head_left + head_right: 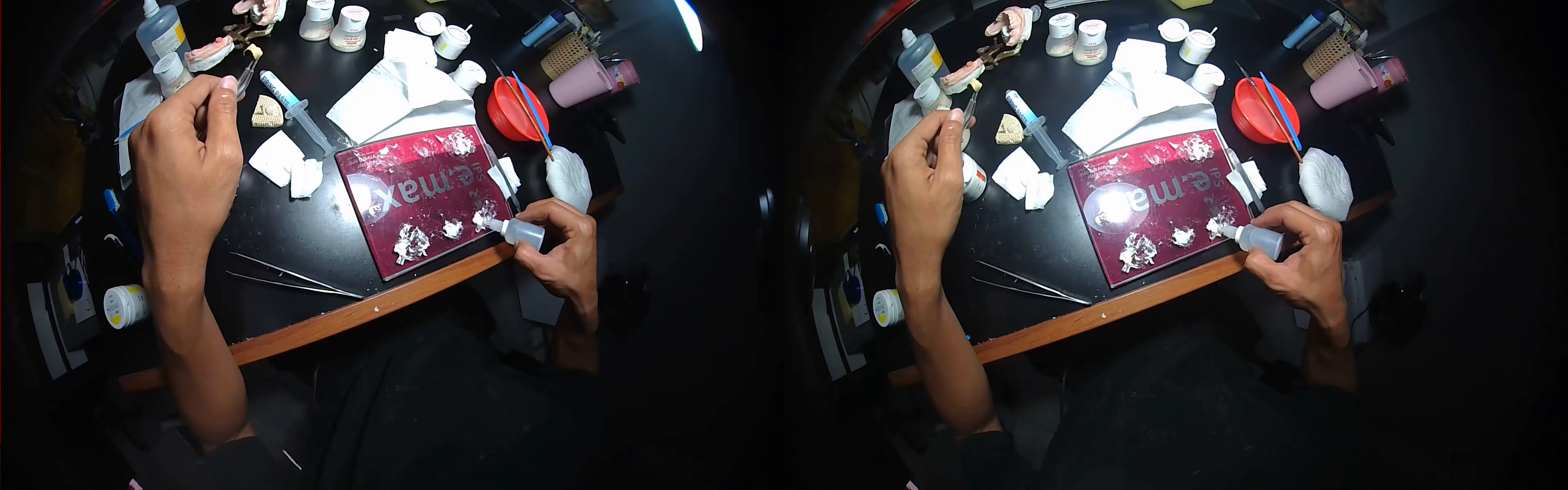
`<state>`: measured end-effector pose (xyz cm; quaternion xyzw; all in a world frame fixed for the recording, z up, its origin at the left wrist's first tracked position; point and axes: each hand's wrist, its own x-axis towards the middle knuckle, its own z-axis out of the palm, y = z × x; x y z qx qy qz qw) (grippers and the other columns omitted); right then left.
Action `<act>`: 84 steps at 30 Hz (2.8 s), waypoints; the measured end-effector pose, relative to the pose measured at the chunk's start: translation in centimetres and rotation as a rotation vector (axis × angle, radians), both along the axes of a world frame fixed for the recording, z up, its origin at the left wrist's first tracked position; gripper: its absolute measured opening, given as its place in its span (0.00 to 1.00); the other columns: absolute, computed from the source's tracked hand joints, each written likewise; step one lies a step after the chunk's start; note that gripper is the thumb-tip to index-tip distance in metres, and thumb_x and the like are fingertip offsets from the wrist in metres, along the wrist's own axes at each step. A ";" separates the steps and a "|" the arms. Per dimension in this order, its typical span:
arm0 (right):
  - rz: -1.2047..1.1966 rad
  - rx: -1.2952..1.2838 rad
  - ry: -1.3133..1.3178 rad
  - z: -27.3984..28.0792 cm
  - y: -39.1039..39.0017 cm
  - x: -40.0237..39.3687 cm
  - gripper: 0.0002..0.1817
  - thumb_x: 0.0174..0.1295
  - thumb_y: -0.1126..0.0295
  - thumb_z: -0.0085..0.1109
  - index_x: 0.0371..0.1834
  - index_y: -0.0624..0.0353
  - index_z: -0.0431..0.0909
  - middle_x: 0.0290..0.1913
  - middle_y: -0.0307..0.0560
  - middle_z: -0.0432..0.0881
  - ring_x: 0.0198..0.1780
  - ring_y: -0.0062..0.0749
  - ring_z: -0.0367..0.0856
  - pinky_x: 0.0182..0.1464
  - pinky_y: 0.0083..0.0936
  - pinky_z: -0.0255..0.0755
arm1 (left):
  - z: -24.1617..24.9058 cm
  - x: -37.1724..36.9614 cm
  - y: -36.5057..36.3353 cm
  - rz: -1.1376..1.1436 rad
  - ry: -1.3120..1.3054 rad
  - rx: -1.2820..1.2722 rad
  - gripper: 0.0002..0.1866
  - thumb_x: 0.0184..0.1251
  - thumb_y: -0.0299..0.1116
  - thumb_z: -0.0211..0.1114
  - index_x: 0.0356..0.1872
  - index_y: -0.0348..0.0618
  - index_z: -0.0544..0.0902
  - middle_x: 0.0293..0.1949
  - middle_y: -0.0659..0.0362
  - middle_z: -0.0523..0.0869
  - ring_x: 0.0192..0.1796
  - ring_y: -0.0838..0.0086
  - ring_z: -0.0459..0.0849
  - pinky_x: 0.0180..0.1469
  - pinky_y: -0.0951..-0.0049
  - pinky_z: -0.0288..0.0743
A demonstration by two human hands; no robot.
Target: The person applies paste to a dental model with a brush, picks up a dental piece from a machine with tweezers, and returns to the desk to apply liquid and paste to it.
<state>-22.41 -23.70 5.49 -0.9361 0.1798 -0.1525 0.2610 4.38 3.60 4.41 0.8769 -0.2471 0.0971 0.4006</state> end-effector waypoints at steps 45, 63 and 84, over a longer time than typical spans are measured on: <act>-0.191 -0.236 -0.261 0.9 -11.2 8.6 0.06 0.60 0.73 0.71 0.36 0.64 0.90 0.29 0.48 0.87 0.30 0.29 0.85 0.37 0.27 0.77 | 0.4 -1.6 -1.4 -0.254 -0.141 -0.081 0.10 0.68 0.22 0.70 0.49 0.35 0.90 0.27 0.54 0.81 0.25 0.71 0.79 0.29 0.69 0.71; -0.115 0.129 -0.352 1.0 -11.5 7.0 0.07 0.71 0.75 0.66 0.48 0.68 0.86 0.33 0.35 0.85 0.32 0.12 0.78 0.36 0.13 0.71 | -1.7 -1.4 -2.6 -0.371 -0.313 0.044 0.10 0.68 0.28 0.72 0.49 0.40 0.91 0.31 0.57 0.80 0.36 0.64 0.80 0.42 0.62 0.74; 0.317 0.120 -0.104 -4.9 7.3 0.4 0.20 0.57 0.85 0.73 0.55 0.65 0.89 0.30 0.46 0.83 0.27 0.24 0.83 0.26 0.21 0.74 | -2.1 -1.2 -2.3 -0.408 -0.397 0.026 0.13 0.69 0.22 0.71 0.52 0.39 0.91 0.31 0.58 0.82 0.33 0.75 0.80 0.34 0.71 0.72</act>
